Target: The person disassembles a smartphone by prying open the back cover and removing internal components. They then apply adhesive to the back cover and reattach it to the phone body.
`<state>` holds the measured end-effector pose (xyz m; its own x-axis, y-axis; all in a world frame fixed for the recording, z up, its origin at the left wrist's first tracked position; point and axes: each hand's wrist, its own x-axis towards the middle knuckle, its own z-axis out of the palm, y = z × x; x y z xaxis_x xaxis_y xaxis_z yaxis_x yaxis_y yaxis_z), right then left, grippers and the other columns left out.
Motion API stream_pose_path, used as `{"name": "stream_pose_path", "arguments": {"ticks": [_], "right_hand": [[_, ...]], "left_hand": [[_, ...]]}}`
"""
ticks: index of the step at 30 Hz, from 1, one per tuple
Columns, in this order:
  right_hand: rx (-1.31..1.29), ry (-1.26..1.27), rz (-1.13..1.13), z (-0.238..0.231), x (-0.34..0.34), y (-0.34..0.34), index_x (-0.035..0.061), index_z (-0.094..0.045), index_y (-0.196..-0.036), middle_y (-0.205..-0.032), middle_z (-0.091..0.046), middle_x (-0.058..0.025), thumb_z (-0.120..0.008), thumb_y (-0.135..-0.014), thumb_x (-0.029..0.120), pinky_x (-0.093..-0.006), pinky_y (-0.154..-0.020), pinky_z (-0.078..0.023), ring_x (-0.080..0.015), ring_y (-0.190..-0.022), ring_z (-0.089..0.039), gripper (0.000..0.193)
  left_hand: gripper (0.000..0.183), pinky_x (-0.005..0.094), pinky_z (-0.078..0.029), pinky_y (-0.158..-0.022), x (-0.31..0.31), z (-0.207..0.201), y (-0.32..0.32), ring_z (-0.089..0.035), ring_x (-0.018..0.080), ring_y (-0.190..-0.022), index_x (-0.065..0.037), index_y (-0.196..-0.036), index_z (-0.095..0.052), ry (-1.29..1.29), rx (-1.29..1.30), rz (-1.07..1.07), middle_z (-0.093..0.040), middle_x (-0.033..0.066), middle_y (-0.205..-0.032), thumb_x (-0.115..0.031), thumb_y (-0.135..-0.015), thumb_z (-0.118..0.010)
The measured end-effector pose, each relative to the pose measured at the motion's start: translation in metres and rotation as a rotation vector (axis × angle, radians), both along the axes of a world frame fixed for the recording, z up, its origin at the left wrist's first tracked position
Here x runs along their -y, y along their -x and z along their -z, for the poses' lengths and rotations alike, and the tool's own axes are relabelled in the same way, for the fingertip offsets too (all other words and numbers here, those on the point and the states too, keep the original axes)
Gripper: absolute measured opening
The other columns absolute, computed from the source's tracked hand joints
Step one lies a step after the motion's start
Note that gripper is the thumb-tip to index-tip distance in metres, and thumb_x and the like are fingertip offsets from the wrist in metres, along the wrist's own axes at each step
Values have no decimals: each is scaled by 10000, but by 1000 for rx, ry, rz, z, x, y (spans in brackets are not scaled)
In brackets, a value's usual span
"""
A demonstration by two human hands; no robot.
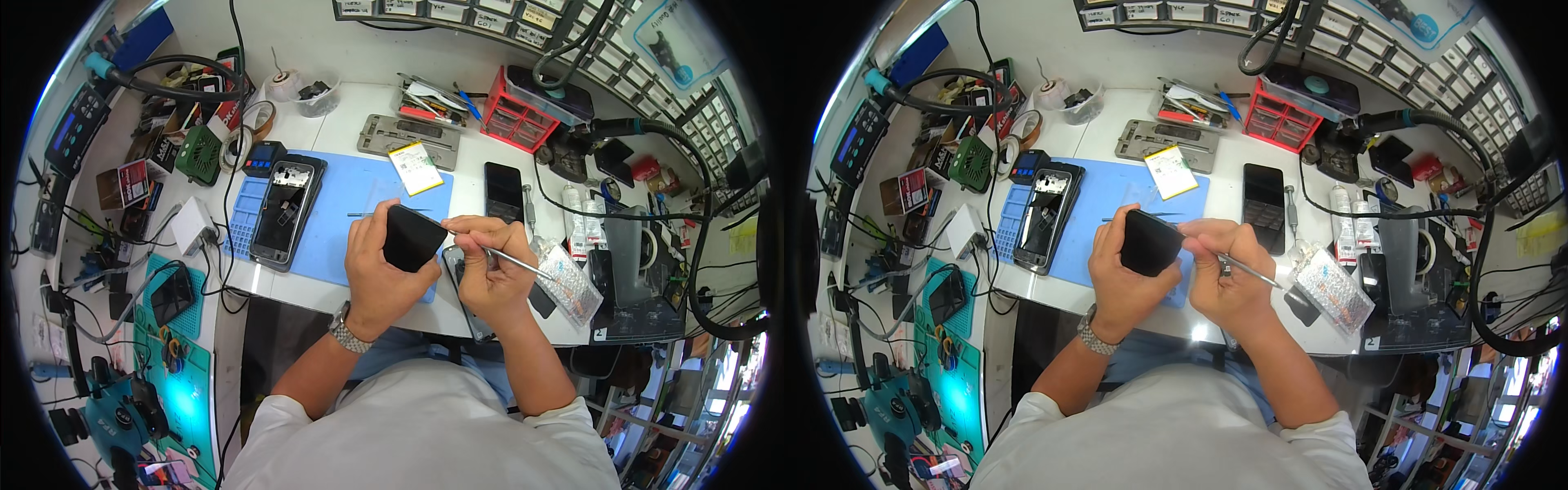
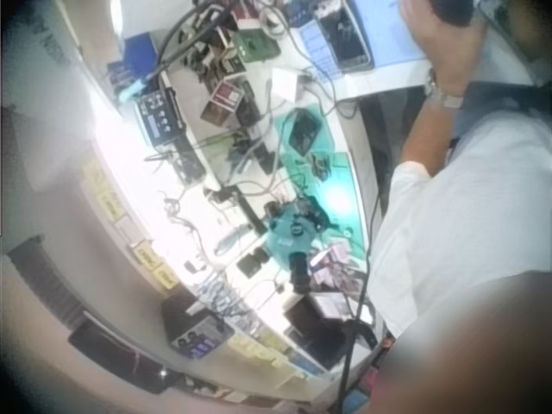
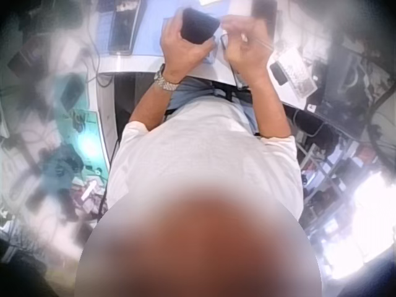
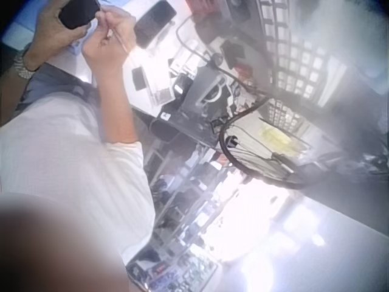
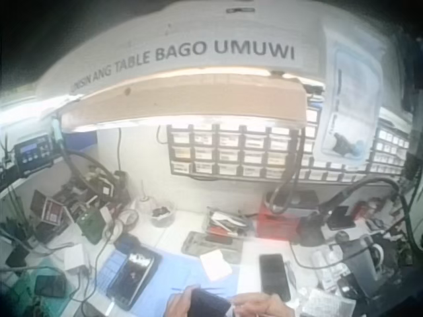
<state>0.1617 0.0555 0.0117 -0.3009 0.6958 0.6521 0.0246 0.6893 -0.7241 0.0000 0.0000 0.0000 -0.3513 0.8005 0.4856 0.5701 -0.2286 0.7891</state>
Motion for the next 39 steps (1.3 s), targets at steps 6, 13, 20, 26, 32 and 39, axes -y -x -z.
{"name": "stream_pose_path", "arguments": {"ticks": [6,13,20,26,32,39], "right_hand": [[74,-312,32,-11,-3,7,15,-543,-1049,-1006,-741,-202,-708,-926,-105,-368,-771,-615,-338,-907,-765,238],[40,229,-49,-30,-19,-2,0,-621,-989,-906,-731,-162,-739,-899,-60,-339,-697,-585,-274,-797,-754,160],[164,243,-127,-68,-15,-3,-9,-657,-871,-761,-724,-115,-764,-884,6,-327,-697,-556,-225,-726,-742,108],[252,470,-132,-83,-23,6,-11,-680,-841,-742,-733,-122,-797,-867,110,-334,-637,-529,-192,-679,-713,170],[298,625,-153,-88,-33,7,-12,-688,-827,-704,-694,-103,-814,-862,143,-335,-596,-497,-152,-637,-636,203],[322,695,-175,-88,-38,5,-14,-709,-835,-706,-681,-93,-820,-864,153,-327,-582,-475,-146,-632,-611,202]], "left_hand": [[732,397,-525,-820,3,-1,4,-611,288,-924,3,-1318,-607,-33,-19,20,-639,109,-989,-80,-638,-865],[730,383,-530,-798,3,-1,1,-619,269,-908,6,-1312,-611,-92,-29,32,-639,102,-985,-71,-634,-868],[809,363,-542,-794,5,-6,0,-631,244,-924,3,-1374,-582,-145,113,99,-644,107,-1033,-108,-650,-924],[882,332,-548,-822,5,-2,4,-628,211,-959,14,-1437,-539,-145,178,130,-607,116,-1108,-132,-683,-974],[926,323,-549,-834,5,3,2,-624,206,-995,32,-1470,-494,-169,188,139,-594,106,-1107,-105,-687,-969],[961,335,-576,-946,11,3,-7,-651,210,-1127,47,-1500,-342,-202,387,245,-592,163,-1242,7,-737,-926]]}}
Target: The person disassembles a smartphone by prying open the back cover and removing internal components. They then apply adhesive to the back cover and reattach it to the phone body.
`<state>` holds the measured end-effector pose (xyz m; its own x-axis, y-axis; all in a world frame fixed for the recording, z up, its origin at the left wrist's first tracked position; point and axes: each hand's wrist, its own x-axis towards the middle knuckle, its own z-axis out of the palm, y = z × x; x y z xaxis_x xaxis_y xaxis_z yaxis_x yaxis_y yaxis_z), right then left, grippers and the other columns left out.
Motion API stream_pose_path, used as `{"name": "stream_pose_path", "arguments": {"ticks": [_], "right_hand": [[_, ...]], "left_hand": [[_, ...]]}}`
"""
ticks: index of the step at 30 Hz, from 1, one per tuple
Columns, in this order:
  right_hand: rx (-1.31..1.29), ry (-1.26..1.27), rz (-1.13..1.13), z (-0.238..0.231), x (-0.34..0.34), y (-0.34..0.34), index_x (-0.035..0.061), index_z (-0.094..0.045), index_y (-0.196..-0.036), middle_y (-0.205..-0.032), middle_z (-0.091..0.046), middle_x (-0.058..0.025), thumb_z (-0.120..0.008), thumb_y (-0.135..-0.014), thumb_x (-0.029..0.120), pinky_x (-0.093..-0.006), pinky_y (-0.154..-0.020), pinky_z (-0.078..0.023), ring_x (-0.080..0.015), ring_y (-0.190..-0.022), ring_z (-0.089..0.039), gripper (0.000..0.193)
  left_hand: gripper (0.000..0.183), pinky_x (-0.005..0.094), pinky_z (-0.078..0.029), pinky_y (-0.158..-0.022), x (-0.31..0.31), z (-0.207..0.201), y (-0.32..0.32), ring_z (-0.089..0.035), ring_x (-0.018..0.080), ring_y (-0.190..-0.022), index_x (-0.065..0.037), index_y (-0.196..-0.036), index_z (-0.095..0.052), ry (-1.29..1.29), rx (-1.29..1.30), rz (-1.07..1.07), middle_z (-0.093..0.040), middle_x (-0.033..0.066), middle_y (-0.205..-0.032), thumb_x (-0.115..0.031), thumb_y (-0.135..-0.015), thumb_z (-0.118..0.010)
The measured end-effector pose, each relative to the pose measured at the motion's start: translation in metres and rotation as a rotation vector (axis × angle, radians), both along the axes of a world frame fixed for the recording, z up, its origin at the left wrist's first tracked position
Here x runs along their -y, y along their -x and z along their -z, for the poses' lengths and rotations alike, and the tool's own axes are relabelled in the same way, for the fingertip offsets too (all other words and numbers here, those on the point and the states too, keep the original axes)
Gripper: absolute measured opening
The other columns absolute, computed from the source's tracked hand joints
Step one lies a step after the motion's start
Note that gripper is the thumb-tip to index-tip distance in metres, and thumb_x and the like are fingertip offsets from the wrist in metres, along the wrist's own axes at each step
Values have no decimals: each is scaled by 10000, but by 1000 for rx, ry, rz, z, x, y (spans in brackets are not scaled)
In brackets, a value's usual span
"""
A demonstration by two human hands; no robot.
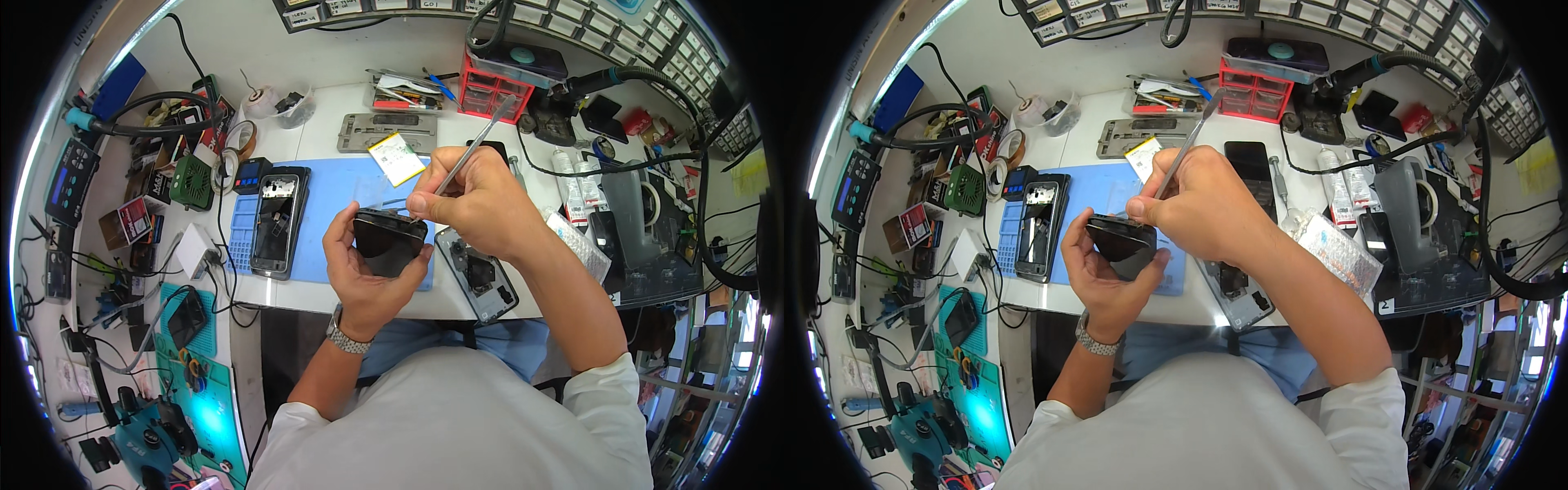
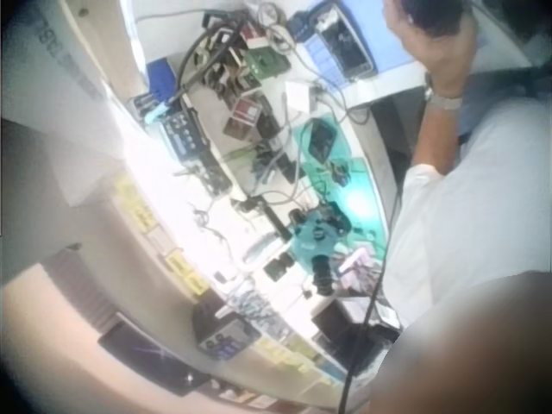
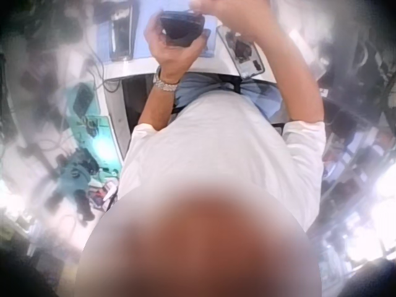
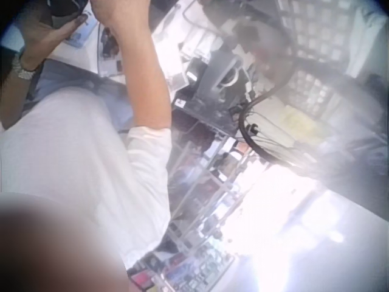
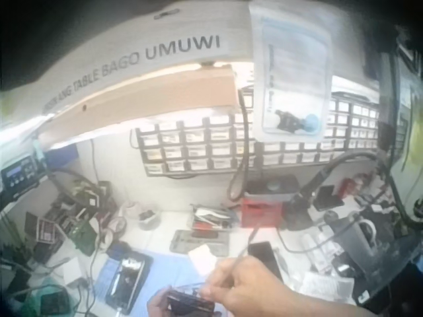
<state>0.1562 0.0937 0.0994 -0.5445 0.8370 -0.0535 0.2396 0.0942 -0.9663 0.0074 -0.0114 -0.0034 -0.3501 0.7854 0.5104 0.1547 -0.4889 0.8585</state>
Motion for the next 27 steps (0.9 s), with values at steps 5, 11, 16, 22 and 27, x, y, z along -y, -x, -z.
{"name": "stream_pose_path", "arguments": {"ticks": [5,11,16,22,27], "right_hand": [[-32,9,-14,1,2,-1,-23,-705,-824,-710,-684,-93,-816,-860,143,-322,-583,-478,-142,-633,-617,202],[-57,60,-37,-5,1,-1,-33,-704,-825,-731,-704,-108,-807,-845,118,-320,-609,-506,-154,-641,-640,184],[44,45,-8,-14,3,-3,-11,-706,-851,-773,-719,-100,-842,-840,140,-320,-635,-494,-132,-701,-643,203],[-67,86,-8,-14,14,-7,-47,-710,-922,-829,-736,-167,-739,-924,144,-345,-763,-556,-209,-784,-705,194],[-347,-39,125,-3,35,-10,-49,-696,-916,-890,-740,-165,-581,-1010,106,-394,-792,-578,-248,-857,-733,215]], "left_hand": [[920,361,-584,-973,-1,7,5,-648,245,-1172,11,-1439,-317,-125,-201,-47,-552,212,-1315,33,-743,-919],[953,380,-574,-1032,0,18,7,-616,276,-1235,-10,-1430,-297,-140,-228,-70,-500,243,-1404,54,-717,-926],[953,421,-572,-1080,4,24,7,-548,347,-1367,-45,-1424,-289,-84,-116,-42,-478,316,-1472,78,-709,-908],[934,451,-465,-1191,6,26,8,-478,397,-1450,-94,-1417,-269,-18,-76,-15,-407,351,-1573,69,-726,-877],[997,397,-428,-1189,7,23,12,-494,347,-1447,-105,-1431,-273,29,-107,-10,-379,343,-1621,12,-682,-921]]}}
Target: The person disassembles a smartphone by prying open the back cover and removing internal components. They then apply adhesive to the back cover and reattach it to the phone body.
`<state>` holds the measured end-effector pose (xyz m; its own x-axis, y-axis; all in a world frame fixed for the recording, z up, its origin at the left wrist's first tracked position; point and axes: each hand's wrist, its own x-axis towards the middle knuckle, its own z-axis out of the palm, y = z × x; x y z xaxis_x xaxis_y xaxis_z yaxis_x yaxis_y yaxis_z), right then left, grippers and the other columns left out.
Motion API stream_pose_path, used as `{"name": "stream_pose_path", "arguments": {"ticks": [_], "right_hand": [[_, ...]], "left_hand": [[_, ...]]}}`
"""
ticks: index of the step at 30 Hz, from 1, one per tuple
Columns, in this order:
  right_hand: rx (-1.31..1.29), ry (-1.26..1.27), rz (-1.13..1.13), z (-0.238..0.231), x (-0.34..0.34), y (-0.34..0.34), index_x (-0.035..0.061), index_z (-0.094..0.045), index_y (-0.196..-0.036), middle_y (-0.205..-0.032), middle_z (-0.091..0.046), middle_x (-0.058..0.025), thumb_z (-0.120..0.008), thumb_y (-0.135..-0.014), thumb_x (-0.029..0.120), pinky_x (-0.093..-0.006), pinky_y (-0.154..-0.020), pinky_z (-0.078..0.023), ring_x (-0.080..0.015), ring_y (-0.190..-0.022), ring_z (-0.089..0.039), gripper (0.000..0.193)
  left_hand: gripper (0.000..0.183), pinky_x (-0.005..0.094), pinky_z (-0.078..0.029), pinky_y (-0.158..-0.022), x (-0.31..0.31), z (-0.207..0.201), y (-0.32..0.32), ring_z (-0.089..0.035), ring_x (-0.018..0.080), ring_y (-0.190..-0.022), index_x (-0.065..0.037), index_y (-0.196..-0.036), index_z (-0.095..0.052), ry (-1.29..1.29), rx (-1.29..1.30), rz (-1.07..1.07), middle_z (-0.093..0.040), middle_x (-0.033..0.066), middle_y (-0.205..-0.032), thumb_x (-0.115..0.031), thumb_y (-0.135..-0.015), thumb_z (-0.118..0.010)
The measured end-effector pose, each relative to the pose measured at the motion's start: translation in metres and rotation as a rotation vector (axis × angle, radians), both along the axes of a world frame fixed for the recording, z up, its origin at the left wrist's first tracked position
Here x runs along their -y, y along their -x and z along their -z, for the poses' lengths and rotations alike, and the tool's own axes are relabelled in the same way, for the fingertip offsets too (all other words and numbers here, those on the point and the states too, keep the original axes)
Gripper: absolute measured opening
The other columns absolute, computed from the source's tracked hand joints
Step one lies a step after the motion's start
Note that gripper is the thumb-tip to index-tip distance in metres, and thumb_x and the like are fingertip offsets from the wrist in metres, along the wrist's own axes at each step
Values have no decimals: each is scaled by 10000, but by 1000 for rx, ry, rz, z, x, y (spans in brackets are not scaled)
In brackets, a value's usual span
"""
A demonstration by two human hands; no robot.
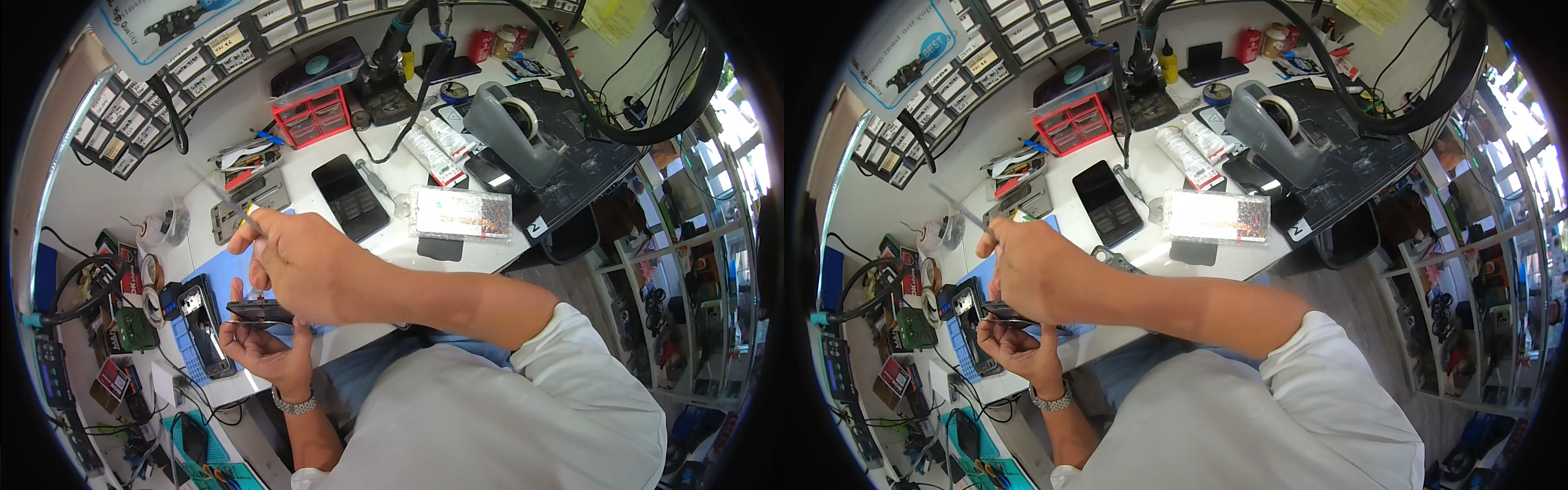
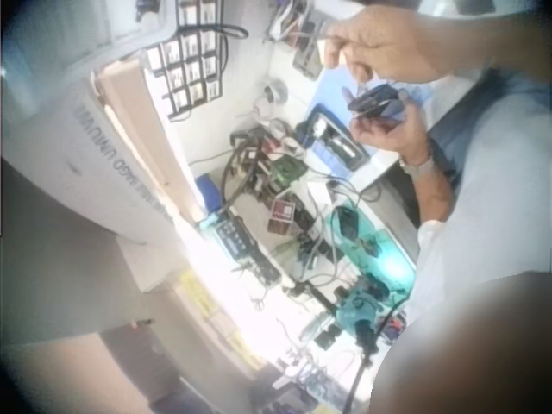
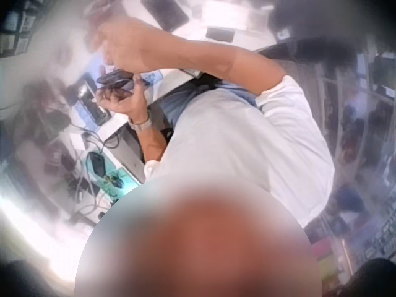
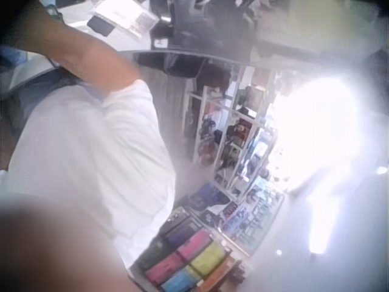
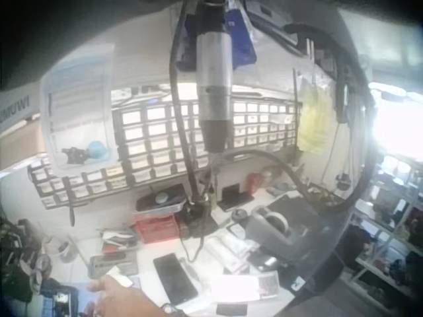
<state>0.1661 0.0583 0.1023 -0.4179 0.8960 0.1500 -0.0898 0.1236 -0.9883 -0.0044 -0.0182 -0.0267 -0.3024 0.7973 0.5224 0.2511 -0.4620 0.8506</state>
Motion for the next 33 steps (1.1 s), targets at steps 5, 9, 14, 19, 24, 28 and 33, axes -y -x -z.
{"name": "stream_pose_path", "arguments": {"ticks": [5,9,14,19,24,28,33], "right_hand": [[428,-495,-125,5,19,-18,-38,-669,-1108,-965,-660,-197,-588,-927,64,-466,-877,-534,-376,-1021,-644,222],[506,-412,-228,10,18,-26,-58,-662,-1118,-987,-654,-199,-613,-886,51,-476,-879,-528,-382,-981,-647,261],[352,-434,76,22,35,-31,-67,-653,-1179,-990,-671,-178,-644,-918,1,-384,-720,-557,-304,-823,-675,270],[98,-529,198,52,65,-14,-41,-660,-1223,-1065,-693,-159,-716,-919,-82,-272,-598,-541,-173,-757,-670,313],[3,-502,72,80,78,4,-35,-646,-1260,-1206,-698,-203,-766,-882,-83,-275,-654,-549,-179,-881,-701,399],[68,-179,7,87,76,-18,-13,-679,-1156,-1349,-650,-225,-768,-930,-19,-251,-808,-474,-132,-926,-613,242],[-24,-41,136,96,62,-30,-2,-712,-1053,-1357,-618,-150,-474,-1162,277,-233,-829,-447,-115,-920,-590,383]], "left_hand": [[977,432,-389,-1206,5,-3,-4,-491,379,-1454,-105,-1395,-319,46,-91,99,-352,369,-1638,-137,-682,-985],[1078,499,-364,-1205,-7,-10,-12,-428,411,-1505,-96,-1489,-281,-116,-258,233,-290,376,-1666,-198,-693,-1001],[1240,544,-334,-1224,21,-32,-27,-375,387,-1515,-72,-1632,-161,32,-5,-11,-303,288,-1661,-213,-727,-996],[710,456,-554,-1045,35,-66,-1,-638,305,-1271,66,-1515,-353,576,1147,352,-580,207,-1392,-157,-986,-770],[673,405,-633,-883,16,-72,10,-723,257,-1092,77,-1452,-417,662,853,162,-648,164,-1257,-142,-946,-801],[774,351,-657,-870,23,-64,16,-717,215,-1088,103,-1458,-444,585,542,130,-648,140,-1249,-33,-833,-880],[886,315,-659,-880,42,-47,9,-714,197,-1100,128,-1492,-416,569,318,108,-643,160,-1274,33,-764,-913]]}}
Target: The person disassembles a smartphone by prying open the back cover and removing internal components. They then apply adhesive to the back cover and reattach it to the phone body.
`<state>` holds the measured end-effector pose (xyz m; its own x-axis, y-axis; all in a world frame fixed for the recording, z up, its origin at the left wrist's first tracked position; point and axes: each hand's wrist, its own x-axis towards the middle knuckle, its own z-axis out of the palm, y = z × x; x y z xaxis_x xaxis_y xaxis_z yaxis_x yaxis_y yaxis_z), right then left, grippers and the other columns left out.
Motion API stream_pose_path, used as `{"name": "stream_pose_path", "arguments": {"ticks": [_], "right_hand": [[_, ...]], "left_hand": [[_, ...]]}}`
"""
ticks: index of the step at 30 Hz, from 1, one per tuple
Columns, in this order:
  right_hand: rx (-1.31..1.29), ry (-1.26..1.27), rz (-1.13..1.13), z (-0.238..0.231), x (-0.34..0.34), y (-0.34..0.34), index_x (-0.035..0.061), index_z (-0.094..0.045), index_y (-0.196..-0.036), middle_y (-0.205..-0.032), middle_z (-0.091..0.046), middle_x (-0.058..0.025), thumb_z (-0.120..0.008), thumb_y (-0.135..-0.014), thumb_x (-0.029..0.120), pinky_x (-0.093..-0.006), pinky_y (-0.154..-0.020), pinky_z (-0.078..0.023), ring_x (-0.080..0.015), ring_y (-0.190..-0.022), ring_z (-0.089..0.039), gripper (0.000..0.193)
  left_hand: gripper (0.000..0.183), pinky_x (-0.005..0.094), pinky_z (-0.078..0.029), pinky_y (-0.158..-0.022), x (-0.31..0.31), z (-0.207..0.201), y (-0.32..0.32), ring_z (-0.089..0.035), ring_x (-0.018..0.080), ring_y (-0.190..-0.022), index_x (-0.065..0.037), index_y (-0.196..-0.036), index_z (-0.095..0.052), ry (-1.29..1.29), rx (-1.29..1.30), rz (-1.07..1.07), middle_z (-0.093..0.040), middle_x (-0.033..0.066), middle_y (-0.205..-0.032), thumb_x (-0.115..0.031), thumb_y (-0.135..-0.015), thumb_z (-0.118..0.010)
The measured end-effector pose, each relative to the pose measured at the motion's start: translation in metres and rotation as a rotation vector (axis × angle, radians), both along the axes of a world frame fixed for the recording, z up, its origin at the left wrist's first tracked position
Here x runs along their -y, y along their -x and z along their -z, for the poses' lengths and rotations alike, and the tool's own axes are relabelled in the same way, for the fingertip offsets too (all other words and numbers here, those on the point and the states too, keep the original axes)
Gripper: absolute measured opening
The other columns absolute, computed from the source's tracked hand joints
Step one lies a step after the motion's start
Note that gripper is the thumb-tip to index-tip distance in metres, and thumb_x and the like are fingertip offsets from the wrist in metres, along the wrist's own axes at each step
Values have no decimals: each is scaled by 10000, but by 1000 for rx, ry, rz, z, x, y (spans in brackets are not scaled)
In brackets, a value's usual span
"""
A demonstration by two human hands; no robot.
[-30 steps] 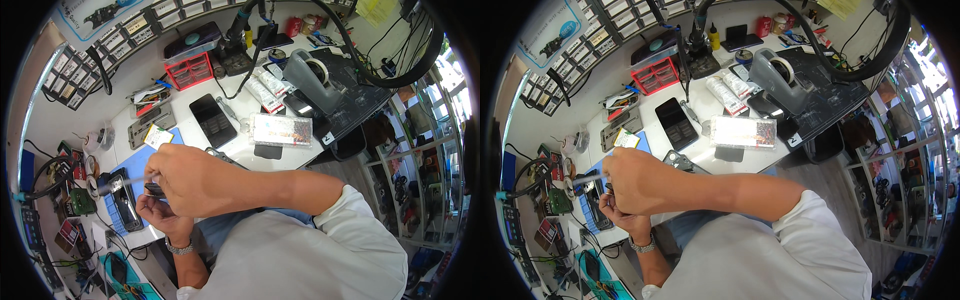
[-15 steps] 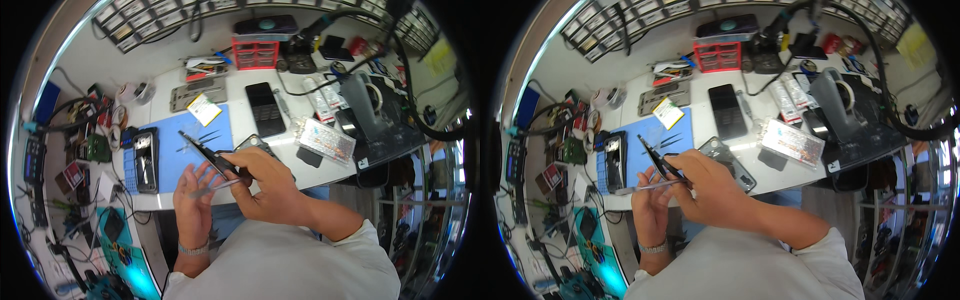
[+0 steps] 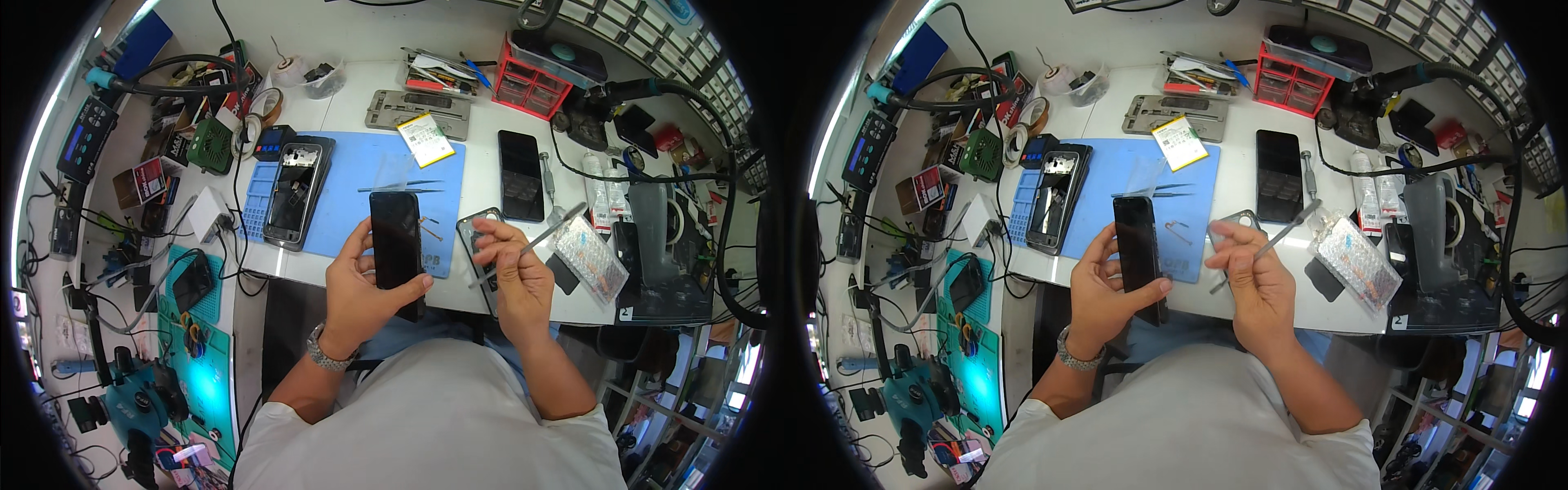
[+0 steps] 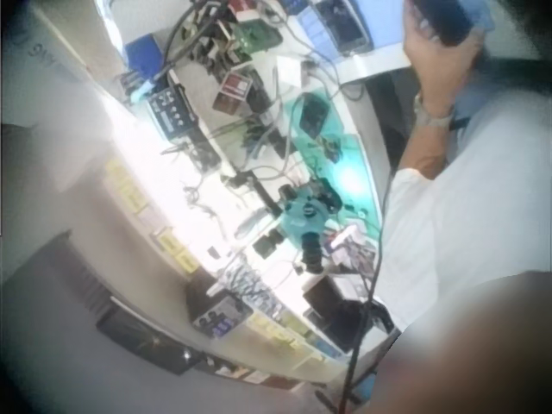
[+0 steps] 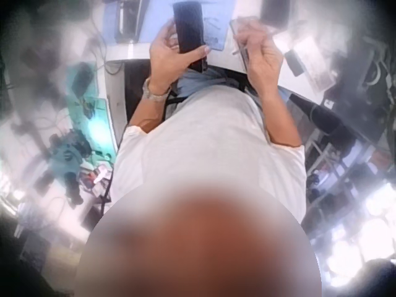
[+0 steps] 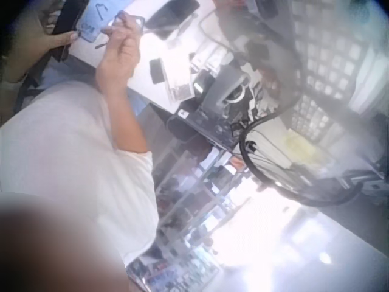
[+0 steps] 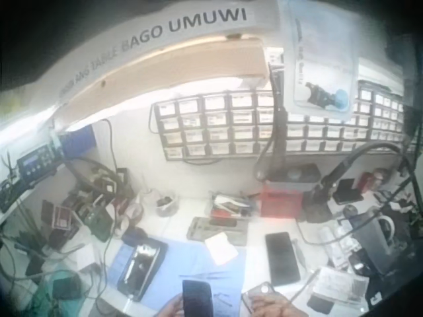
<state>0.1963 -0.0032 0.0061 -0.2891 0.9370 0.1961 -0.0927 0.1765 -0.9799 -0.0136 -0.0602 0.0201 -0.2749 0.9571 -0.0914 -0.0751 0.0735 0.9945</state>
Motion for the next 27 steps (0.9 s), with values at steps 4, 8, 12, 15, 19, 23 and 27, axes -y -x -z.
{"name": "stream_pose_path", "arguments": {"ticks": [4,8,12,15,19,23,27], "right_hand": [[50,-157,103,4,-4,12,-10,-681,-1086,-1148,-636,-110,-457,-1162,296,-267,-822,-528,-126,-917,-642,386],[-163,-67,11,7,4,27,-13,-595,-1128,-1097,-644,-136,-568,-1107,115,-306,-828,-600,-167,-904,-702,132],[-177,-71,-24,13,6,35,-9,-527,-1105,-1041,-672,-150,-646,-1031,-40,-306,-841,-618,-195,-909,-733,144],[-98,-125,-10,16,4,35,-10,-532,-1094,-1007,-680,-140,-640,-1038,-33,-314,-848,-617,-196,-922,-733,124],[-84,-133,-7,17,5,34,-7,-528,-1084,-1003,-685,-140,-641,-1036,-38,-319,-853,-619,-192,-926,-733,126],[-123,-107,62,20,8,36,11,-569,-1066,-985,-703,-111,-694,-1020,2,-262,-794,-551,-140,-876,-698,134],[-152,-4,89,23,8,36,15,-593,-1053,-987,-715,-96,-738,-1006,38,-228,-758,-517,-111,-856,-685,154]], "left_hand": [[899,312,-662,-873,4,6,-4,-731,195,-1054,137,-1495,-408,19,1,24,-642,161,-1275,33,-761,-917],[907,306,-664,-853,3,8,-4,-738,206,-1044,143,-1496,-402,-5,27,5,-642,163,-1272,26,-761,-922],[904,301,-664,-840,4,9,-4,-738,212,-1051,157,-1482,-404,-14,24,-19,-642,171,-1268,14,-760,-929],[906,302,-663,-840,4,10,-4,-739,213,-1044,165,-1473,-406,-50,-37,-26,-641,174,-1262,-2,-758,-936],[919,300,-663,-837,5,11,-5,-740,217,-1043,176,-1469,-403,-41,-81,-20,-640,175,-1259,-19,-753,-945],[927,299,-663,-834,3,12,-5,-739,221,-1051,187,-1463,-401,-41,-70,-25,-638,175,-1257,-32,-749,-950],[932,295,-664,-836,3,12,-7,-738,226,-1058,194,-1459,-397,-50,-47,-44,-632,177,-1265,-46,-750,-954]]}}
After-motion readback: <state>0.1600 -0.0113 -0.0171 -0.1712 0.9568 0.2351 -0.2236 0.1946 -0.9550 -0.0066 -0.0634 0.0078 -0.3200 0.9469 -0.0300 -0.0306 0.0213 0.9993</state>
